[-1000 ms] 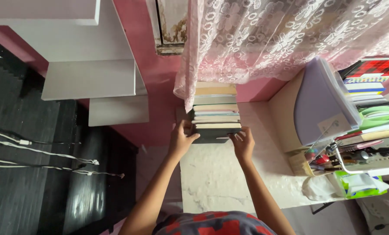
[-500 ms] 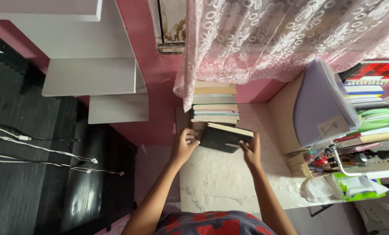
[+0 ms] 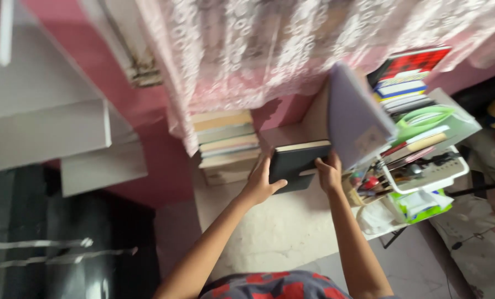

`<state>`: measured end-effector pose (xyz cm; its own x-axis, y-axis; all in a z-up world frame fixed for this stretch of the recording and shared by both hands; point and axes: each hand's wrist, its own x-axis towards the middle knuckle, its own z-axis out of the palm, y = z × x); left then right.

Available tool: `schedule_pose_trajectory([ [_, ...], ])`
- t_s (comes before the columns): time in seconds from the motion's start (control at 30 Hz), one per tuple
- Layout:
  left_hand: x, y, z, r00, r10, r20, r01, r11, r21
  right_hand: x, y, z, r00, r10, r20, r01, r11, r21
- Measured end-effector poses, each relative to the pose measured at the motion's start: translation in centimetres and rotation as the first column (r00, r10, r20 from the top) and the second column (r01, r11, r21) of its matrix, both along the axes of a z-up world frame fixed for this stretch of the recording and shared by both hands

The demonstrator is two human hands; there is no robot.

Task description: The person organizes a desk by placing folders into a beige file holder, arranging a spray bottle and pen holder, wiping the desk surface with a tissue, adjusting curtains, and stacking books on the desk.

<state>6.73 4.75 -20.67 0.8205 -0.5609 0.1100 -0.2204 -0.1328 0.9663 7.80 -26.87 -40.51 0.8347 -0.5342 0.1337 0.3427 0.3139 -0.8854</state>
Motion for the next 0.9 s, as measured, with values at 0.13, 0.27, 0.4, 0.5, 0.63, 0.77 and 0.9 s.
schedule_pose_trajectory([
  [0.13, 5.2, -4.9, -0.9, 0.968, 0.144, 0.207, -0.180, 0.970, 0.164, 4.6, 0.8, 3.8, 0.999, -0.044, -0.007, 0.043, 0.993, -0.110],
  [0.27, 13.4, -9.1, -5.0, 0.988, 0.136, 0.075, -0.155, 0.888, 0.432, 8.6, 4.6, 8.2, 0.990, -0.124, -0.063, 0.118, 0.989, -0.095],
  [0.4, 17.1, -9.9, -4.5, 0.984, 0.136, 0.117, -0.178, 0.795, 0.580, 9.7, 6.7, 12.4, 0.977, -0.157, -0.148, 0.142, 0.984, -0.104],
  [0.5, 18.2, -9.8, -2.7, 0.987, 0.131, 0.091, -0.160, 0.806, 0.570, 10.0, 9.2, 17.5, 0.955, -0.105, -0.278, 0.090, 0.994, -0.068],
  [0.63, 17.0, -8.9, 1.4, 0.977, 0.179, 0.118, -0.214, 0.803, 0.556, 14.2, 4.4, 10.3, 0.889, -0.114, -0.444, 0.006, 0.972, -0.237],
  [0.77, 15.8, -8.3, 2.6, 0.975, 0.189, 0.115, -0.221, 0.823, 0.523, 17.7, 2.1, 7.4, 0.797, -0.219, -0.563, -0.067, 0.894, -0.443],
  [0.9, 12.3, -5.8, 4.5, 0.989, 0.144, 0.046, -0.151, 0.922, 0.356, 17.3, 2.2, 6.8, 0.807, -0.222, -0.547, -0.065, 0.888, -0.456],
])
